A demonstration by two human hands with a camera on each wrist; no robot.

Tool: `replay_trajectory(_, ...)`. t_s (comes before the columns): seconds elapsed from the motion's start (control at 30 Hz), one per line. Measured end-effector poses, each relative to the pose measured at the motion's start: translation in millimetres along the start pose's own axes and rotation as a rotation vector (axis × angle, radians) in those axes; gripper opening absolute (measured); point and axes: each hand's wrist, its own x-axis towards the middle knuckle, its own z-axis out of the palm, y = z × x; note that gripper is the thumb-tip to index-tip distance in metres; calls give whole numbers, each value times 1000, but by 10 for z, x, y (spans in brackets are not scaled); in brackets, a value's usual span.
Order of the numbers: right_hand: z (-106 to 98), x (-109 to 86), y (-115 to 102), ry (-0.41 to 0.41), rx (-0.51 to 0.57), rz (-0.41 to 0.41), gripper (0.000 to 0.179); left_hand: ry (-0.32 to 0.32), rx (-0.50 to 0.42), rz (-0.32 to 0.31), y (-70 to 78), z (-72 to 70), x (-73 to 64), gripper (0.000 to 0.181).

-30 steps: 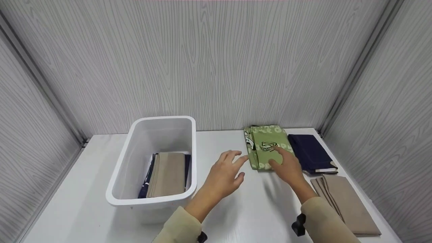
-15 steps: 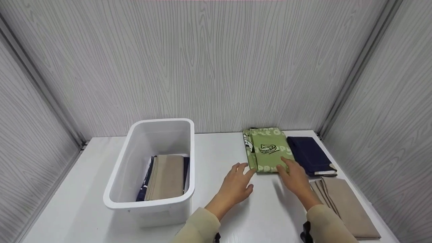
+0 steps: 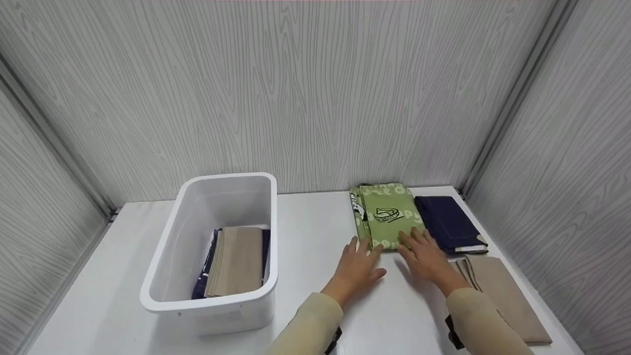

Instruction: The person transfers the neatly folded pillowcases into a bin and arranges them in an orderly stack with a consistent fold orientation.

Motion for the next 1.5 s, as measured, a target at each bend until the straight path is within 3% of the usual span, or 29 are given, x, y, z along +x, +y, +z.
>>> replay_trajectory(0.1,25,5,-9,-15,-15,7,56,-20,52,-1,-10,42,23,61)
replay_trajectory(0.33,56,20,-22,-34,-14,1,52,52,68,17,-33,131,71,55)
replay_trajectory(0.53,51,21,29,-16,-28,-15,50,15,87,33,23,122,123,60)
replay_trajectory(0.8,53,39,67,-99,-17,34,49,-39,114,77,125,102,148,59)
replay_trajectory(1.2,58,65,77,-129,1,-4,49,-91,32,24,115,134,132,64)
replay_trajectory(1.5,73,36,74,-92,-18,-7,50,-34,-51,3,138,159,87,55)
